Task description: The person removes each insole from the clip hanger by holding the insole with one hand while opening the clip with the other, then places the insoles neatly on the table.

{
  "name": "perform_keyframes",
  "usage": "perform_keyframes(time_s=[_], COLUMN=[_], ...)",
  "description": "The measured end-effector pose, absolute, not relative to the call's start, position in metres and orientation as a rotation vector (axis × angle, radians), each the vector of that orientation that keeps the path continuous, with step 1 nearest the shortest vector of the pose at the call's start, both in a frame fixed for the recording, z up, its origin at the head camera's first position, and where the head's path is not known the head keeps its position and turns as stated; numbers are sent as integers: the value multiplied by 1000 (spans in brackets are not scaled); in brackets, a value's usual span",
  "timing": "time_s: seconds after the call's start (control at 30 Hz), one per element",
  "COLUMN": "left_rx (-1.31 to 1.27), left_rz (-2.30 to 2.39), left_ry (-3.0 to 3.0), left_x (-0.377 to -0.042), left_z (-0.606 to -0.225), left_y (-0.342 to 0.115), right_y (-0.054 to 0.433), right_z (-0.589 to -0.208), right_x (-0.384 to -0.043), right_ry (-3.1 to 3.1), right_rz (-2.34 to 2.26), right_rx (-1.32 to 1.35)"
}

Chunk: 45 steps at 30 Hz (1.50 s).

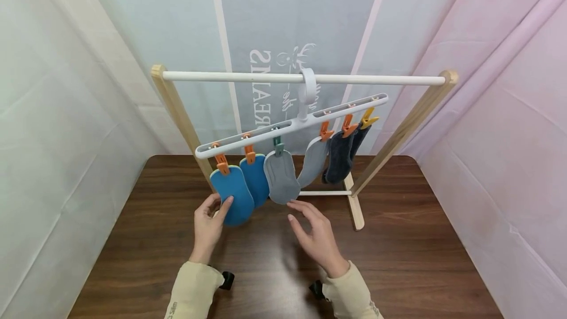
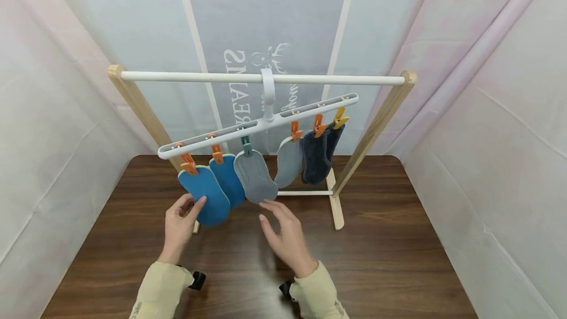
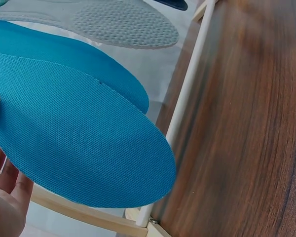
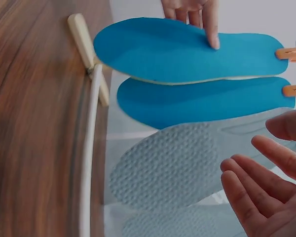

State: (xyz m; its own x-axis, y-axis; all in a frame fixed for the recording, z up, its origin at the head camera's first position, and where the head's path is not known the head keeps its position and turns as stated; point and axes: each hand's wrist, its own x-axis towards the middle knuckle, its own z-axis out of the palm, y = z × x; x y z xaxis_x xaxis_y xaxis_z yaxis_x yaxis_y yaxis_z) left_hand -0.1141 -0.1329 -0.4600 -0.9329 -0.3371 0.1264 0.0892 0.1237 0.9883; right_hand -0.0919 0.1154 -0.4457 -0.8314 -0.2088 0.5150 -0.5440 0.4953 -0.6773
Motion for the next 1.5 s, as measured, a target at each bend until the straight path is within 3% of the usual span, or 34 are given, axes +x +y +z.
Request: perform_keyframes(time_s=[0.57, 1.5], left_rx=[266, 252], left_rz=[-1873, -1868], left_ry=[-2096, -2056], left_x=[-110, -106], left_z=[-463, -466], left_y=[-131, -130], right_y=[95, 54], right_z=[-400, -365], right_x=[-111, -124], right_ry=[-2241, -2203], right_rz=[1523, 1534], right_rx=[831, 988])
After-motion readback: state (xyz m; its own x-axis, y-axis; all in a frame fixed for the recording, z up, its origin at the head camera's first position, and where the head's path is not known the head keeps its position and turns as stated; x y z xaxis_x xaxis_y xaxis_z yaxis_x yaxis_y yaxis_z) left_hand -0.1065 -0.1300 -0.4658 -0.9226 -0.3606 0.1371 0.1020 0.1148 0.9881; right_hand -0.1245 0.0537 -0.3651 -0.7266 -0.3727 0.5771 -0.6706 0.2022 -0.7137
